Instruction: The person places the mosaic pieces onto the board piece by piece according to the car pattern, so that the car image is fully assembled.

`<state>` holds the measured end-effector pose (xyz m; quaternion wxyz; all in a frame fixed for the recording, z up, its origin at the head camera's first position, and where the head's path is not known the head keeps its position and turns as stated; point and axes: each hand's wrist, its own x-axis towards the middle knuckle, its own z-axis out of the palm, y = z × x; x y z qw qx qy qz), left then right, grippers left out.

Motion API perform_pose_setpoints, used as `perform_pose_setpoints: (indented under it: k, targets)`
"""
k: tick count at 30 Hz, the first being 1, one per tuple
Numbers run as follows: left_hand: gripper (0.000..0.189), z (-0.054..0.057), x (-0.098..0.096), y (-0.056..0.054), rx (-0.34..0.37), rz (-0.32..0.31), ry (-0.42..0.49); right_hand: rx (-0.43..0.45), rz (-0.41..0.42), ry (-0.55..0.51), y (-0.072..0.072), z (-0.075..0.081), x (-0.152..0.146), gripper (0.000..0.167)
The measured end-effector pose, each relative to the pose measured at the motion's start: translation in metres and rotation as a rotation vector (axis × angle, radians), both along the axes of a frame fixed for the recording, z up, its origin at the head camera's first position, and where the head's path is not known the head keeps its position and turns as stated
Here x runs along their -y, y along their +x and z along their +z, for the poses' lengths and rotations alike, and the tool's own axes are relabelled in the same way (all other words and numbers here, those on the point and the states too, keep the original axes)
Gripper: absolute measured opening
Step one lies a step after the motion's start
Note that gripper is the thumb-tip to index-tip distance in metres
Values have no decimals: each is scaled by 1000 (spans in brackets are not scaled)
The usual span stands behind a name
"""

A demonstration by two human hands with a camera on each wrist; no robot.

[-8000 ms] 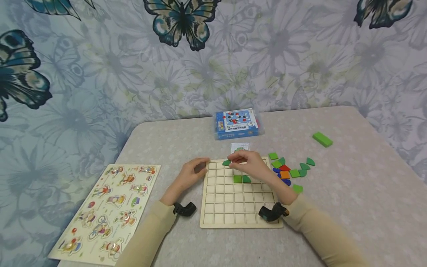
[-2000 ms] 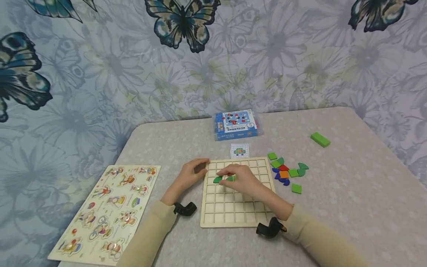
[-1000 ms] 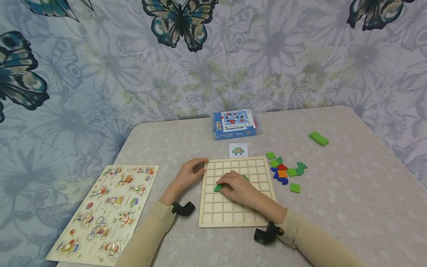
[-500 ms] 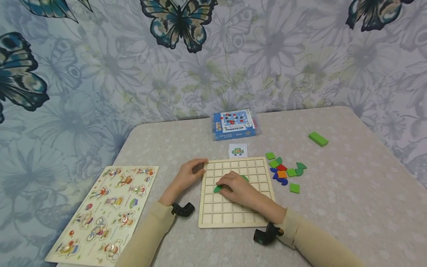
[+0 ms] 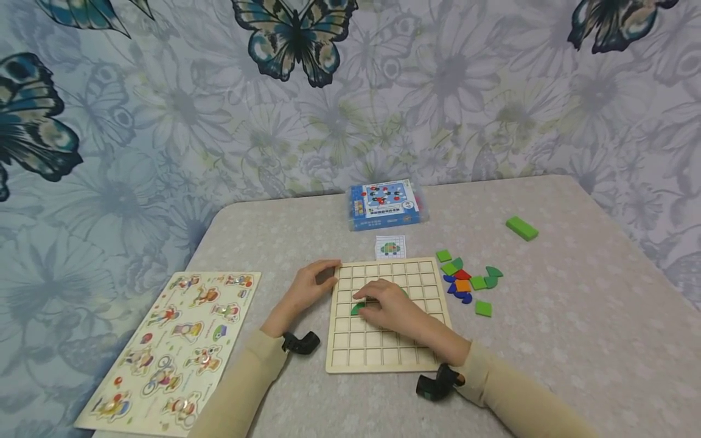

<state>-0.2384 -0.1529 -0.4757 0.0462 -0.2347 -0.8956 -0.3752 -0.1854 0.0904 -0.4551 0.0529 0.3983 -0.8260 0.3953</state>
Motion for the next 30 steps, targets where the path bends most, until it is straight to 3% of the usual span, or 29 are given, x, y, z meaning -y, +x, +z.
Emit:
perform_pose_setpoints:
  k: [5,9,15,23,30]
  targets:
    - [39,2,1,0,-10,-5,5,129,32,-84,1,20,-1,25]
    - [39,2,2,-2,-14,-7,-1,161,29,-84,-1,39,-15,25]
    - [39,0,1,-1,-16,-13,-3,197,-110,-83,-8,55,-69,26]
    - [38,-1,0,1,-15,-7,4,179,-309,-45,-6,43,-154,30]
    - [39,-1,0,-2,-7,2,9,180,-409,-8,-4,18,-191,30]
